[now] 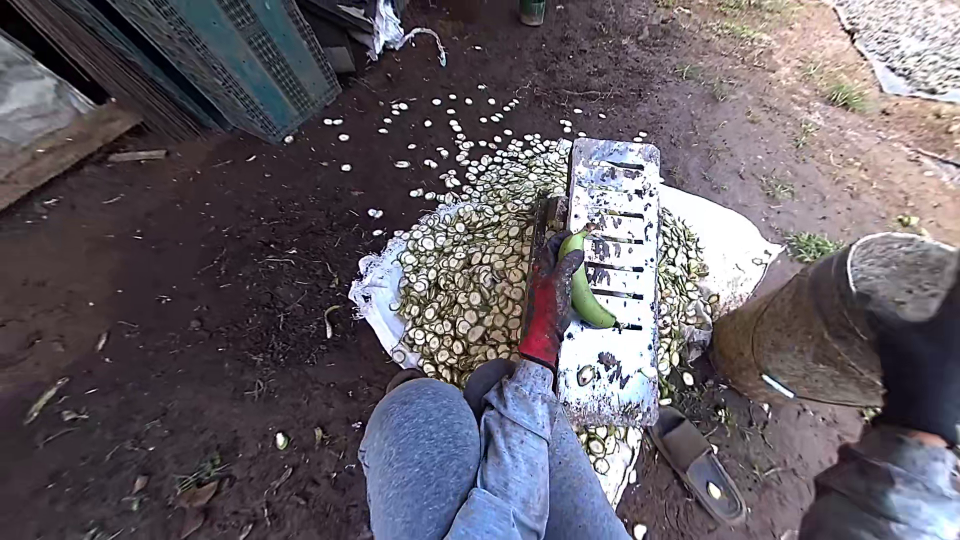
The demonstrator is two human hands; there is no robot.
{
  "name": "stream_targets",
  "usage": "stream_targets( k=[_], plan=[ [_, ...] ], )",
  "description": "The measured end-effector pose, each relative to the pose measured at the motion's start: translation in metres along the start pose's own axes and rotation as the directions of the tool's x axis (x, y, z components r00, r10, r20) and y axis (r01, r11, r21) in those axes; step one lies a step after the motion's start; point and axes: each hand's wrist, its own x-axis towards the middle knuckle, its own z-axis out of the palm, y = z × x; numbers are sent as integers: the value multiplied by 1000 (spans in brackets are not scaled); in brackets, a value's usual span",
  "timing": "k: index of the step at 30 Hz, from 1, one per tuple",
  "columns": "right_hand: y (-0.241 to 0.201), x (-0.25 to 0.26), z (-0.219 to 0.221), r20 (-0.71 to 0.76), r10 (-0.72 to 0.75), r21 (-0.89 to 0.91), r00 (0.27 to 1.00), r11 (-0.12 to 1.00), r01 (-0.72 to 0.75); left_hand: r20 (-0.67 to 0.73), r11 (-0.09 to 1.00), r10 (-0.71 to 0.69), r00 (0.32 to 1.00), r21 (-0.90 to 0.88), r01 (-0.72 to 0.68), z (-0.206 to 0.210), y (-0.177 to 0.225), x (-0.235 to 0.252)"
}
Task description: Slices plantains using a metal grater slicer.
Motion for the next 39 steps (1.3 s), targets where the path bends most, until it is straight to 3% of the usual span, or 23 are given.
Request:
stream_targets(
  k=[1,3,6,8,10,12,13,16,20,23,25,27,29,31,33,35,37,39],
  plan=[
    [-39,-20,21,91,-96,198,991,977,77,48,1000,13,999,3,-13,2,1,-4],
    [-112,-61,77,262,-192,533,946,845,24,206,996,34,978,71,-49,8,9,-15],
    [-159,-93,141,221,-199,729,955,684,-26,379,976,64,923,170,-137,14,30,-31],
    [-156,-93,146,153,-114,794,982,605,-54,395,988,117,911,51,-149,16,36,-25],
    [-140,-100,132,144,42,838,989,526,-144,246,984,156,957,43,-171,15,28,-16],
    [-121,-116,117,140,267,887,954,395,-240,18,902,203,979,384,-194,11,16,-9],
    [-114,-126,112,133,362,889,922,367,-273,-65,815,192,979,567,-122,10,10,-5],
    [-112,-132,125,100,454,841,885,437,-319,-155,586,50,987,805,97,16,-11,10],
    [-133,-40,187,-52,342,856,938,500,-135,-140,369,41,989,922,115,20,-37,26],
    [-162,42,230,-184,234,803,955,596,9,-148,367,38,988,922,124,18,-40,26],
    [-167,58,236,-199,194,785,961,618,38,-150,373,31,988,919,128,18,-37,26],
    [-150,25,224,-190,181,829,965,556,59,-148,393,28,989,911,125,19,-37,25],
    [-125,-49,191,-41,218,857,975,509,-78,-156,406,22,988,904,134,18,-37,26],
    [-106,-114,165,15,329,874,944,454,-171,-160,389,31,987,911,135,18,-40,29],
    [-104,-127,161,-2,340,886,941,437,-156,-170,385,35,985,912,144,19,-40,33],
    [-114,-89,180,-72,254,873,964,483,-62,-166,385,25,986,911,144,20,-41,31],
    [-133,-12,223,-161,170,883,972,465,64,-165,372,45,985,918,136,20,-42,33],
    [-160,62,259,-183,163,857,969,509,76,-175,359,34,984,921,151,19,-40,39]
  ],
)
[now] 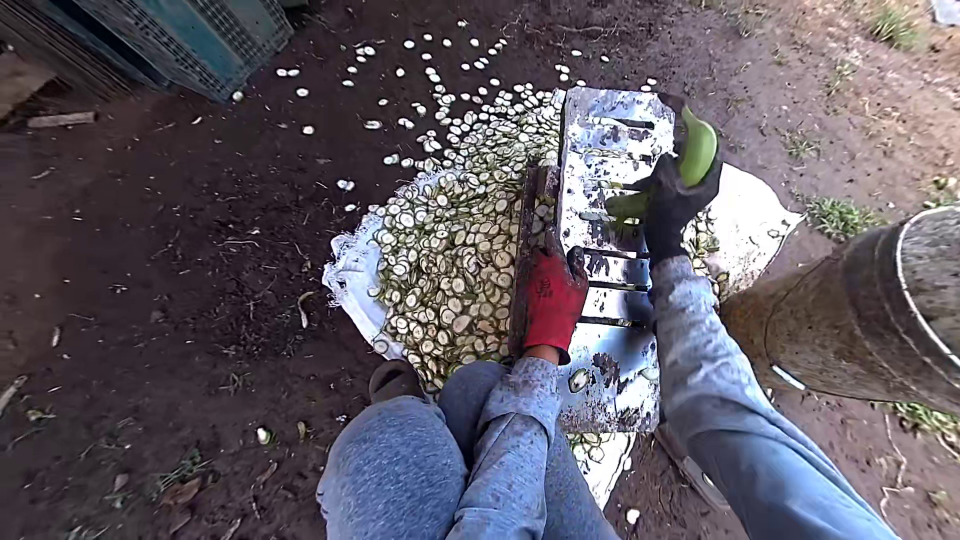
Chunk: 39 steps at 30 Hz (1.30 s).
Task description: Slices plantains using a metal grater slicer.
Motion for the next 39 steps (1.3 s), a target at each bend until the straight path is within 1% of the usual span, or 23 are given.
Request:
stream_targets(
  k=[2,3,4,6,8,9,11,13,14,15,16,18,20,22,23,24,26,28,30,33,36,38,39],
  plan=[
    [8,33,29,21,-13,-117,1000,993,15,8,1000,-26,1000,0,26,-3,2,6],
    [7,32,29,26,-33,-156,999,987,37,8,1000,-16,1000,-4,16,-5,1,4],
    [3,20,15,31,-50,-160,998,986,54,15,1000,1,1000,-9,-1,-7,1,-2],
    [-15,-30,-34,13,-44,-100,999,994,45,18,1000,6,1000,-26,-6,-8,4,-5],
    [-37,-104,-97,-19,72,-59,997,996,-73,13,1000,-1,1000,-31,1,-7,4,-5],
    [-43,-132,-119,-40,109,-48,993,993,-111,8,999,-6,1000,-32,6,-6,4,-3],
    [-48,-148,-132,-21,125,-37,992,991,-125,4,999,-20,1000,-34,20,-4,4,-5],
    [-38,-119,-109,48,108,-87,993,991,-103,4,1000,-19,1000,-23,19,0,1,-12],
    [-27,-91,-87,99,61,-119,993,992,-49,4,1000,-15,1000,-26,15,-1,3,-8],
    [-9,-58,-57,94,-63,-150,994,986,76,12,1000,-25,1000,-17,25,-1,4,-2],
    [4,-27,-30,103,-128,-207,986,967,147,18,999,-44,999,-3,44,2,5,3],
    [14,21,10,148,-121,-303,982,939,162,17,999,-43,999,9,43,5,5,6],
    [11,28,25,163,-97,-306,982,941,144,11,1000,-12,1000,1,12,-2,3,-1],
    [-1,-9,-8,153,-121,-301,981,940,163,9,1000,13,1000,-23,-13,-3,2,-8],
    [-13,-41,-37,145,-116,-299,982,941,156,4,999,20,1000,-26,-20,-2,2,-8],
    [-29,-81,-70,145,-55,-303,988,948,97,0,1000,19,1000,-18,-19,-1,0,-9],
    [-48,-148,-123,121,-30,-244,992,968,59,-18,1000,15,1000,-6,-15,1,0,-5],
    [-50,-167,-139,168,-66,-190,984,977,98,-20,1000,5,1000,-18,-6,0,3,-1],
    [-35,-137,-111,175,-104,-207,979,968,140,4,1000,-2,1000,-12,2,0,4,-5],
    [10,-42,-30,242,-217,-238,946,932,275,14,1000,-14,1000,-8,14,0,3,-2],
    [20,30,25,295,-86,-375,952,906,198,-32,1000,3,999,-11,-3,7,-1,4],
    [2,51,35,373,27,-448,928,881,155,-40,1000,1,999,-1,-1,9,-1,6],
    [-9,57,34,421,49,-479,906,860,176,-36,1000,-5,999,4,5,9,-1,8]
  ],
)
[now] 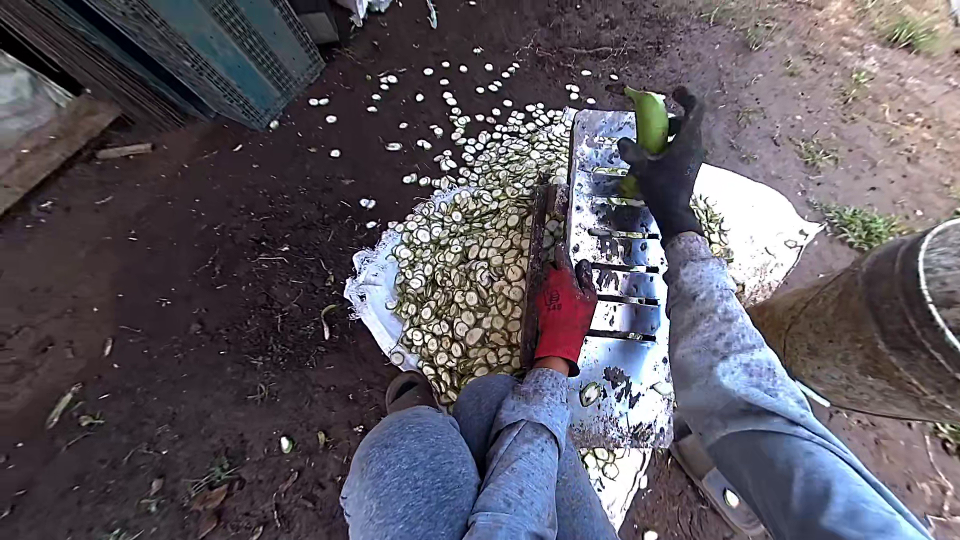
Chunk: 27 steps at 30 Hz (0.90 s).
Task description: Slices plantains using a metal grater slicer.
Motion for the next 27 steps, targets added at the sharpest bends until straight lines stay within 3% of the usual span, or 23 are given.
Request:
stream_targets(
  k=[3,5,9,11,13,16,18,20,23,25,27],
  plan=[
    [-24,-7,-17,118,20,-160,993,987,-1,19,1000,4,1000,2,-4,-2,-1,-3],
    [-26,-25,-28,140,46,-148,989,989,-25,23,1000,6,1000,-13,-6,-1,-3,-5],
    [-9,-77,-52,77,104,195,992,974,-118,24,999,8,1000,-36,-7,-7,-2,-5],
    [-9,-118,-69,140,191,414,972,880,-232,39,999,11,999,-45,-10,-10,-1,-10],
    [-8,-166,-84,206,255,491,945,808,-325,30,998,24,999,-55,-22,-11,0,-12],
    [-8,-237,-88,-5,301,468,953,843,-264,16,999,28,999,-32,-27,-9,0,-11],
    [-10,-262,-83,-151,186,349,971,929,-124,13,1000,5,1000,-10,-5,-7,1,-8],
    [-7,-239,-67,-254,18,181,967,983,29,17,1000,-1,1000,0,1,-6,-1,-7],
    [12,-127,-26,-361,-220,49,906,966,254,40,1000,11,999,-24,-10,-9,1,-6],
    [19,-50,-1,-390,-238,19,890,964,266,38,999,9,999,-31,-8,-9,2,-7],
    [15,-15,10,-344,-170,25,924,982,190,37,1000,3,999,-23,-2,-11,1,-7]
  ],
)
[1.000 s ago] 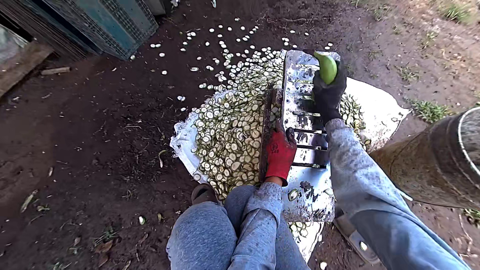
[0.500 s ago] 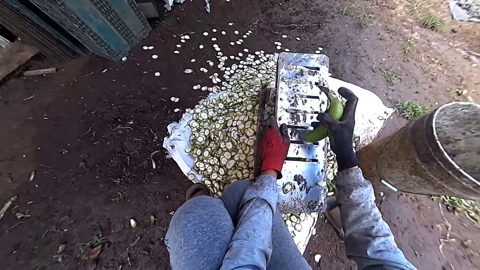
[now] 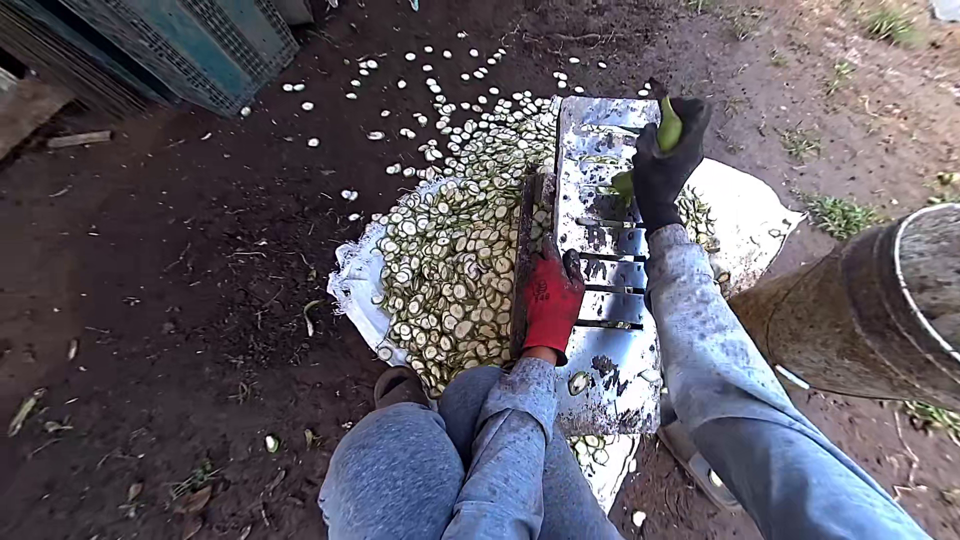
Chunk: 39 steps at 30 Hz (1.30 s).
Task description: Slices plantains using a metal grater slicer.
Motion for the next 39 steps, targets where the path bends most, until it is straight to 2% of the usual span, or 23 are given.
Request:
stream_targets(
  k=[1,3,5,7,9,11,13,14,16,18,20,22,23,25,26,29,31,32,35,37,39],
  plan=[
    [-3,-4,-4,14,12,3,1000,1000,-12,5,1000,1,1000,-5,-1,-1,0,-2],
    [-18,-43,-41,58,35,-9,998,999,-35,10,1000,2,1000,-15,-2,-1,2,-3],
    [-47,-117,-102,146,143,-16,979,990,-142,6,1000,-1,1000,4,1,1,-1,-5],
    [-69,-182,-149,155,177,23,972,983,-182,2,1000,-8,1000,6,8,2,-1,-5],
    [-73,-201,-156,108,130,81,986,987,-139,21,1000,-30,999,-6,30,0,6,-2],
    [-55,-175,-128,77,113,85,991,989,-120,30,999,-35,999,-1,35,1,6,-6],
    [-30,-118,-79,108,91,109,990,989,-102,18,1000,-21,1000,-3,21,2,0,-6],
    [-18,-87,-50,72,46,108,996,993,-54,17,1000,-11,1000,-3,11,3,-2,-7],
    [-3,-34,-7,67,30,39,997,999,-33,13,1000,-1,1000,-16,1,3,-3,-10],
    [-4,-14,7,88,50,-22,995,999,-48,8,1000,2,1000,-19,-2,0,-2,-8],
    [-13,-30,-21,127,31,-90,991,996,-19,24,1000,1,1000,-13,0,-1,2,-5],
    [-34,-76,-78,214,53,-153,975,988,-20,26,1000,-1,1000,-13,1,-2,4,-6],
    [-46,-108,-110,276,118,-174,954,982,-72,24,1000,-3,1000,-11,4,-2,3,-9],
    [-60,-160,-152,272,183,-181,945,974,-136,8,1000,-7,1000,-10,7,-2,4,-7],
    [-62,-171,-158,264,177,-176,948,975,-133,6,1000,-11,1000,-7,11,-3,7,-3],
    [-43,-144,-131,254,157,-180,955,977,-112,30,1000,-22,999,2,22,-4,9,-3],
    [-20,-87,-80,200,31,-212,979,977,13,41,1000,-22,999,-18,22,-5,5,-7],
    [-11,-57,-55,183,28,-250,983,968,19,47,999,-24,999,-26,25,-5,2,-10],
    [-6,7,-11,237,175,-327,956,940,-91,38,999,-25,999,-40,27,-7,-2,-10],
    [-10,-6,-24,254,142,-263,957,962,-73,43,999,-23,999,-26,25,-6,-2,-6],
    [-27,-59,-70,308,56,-222,950,975,15,27,1000,-12,1000,-15,13,-3,1,0]
  ],
)
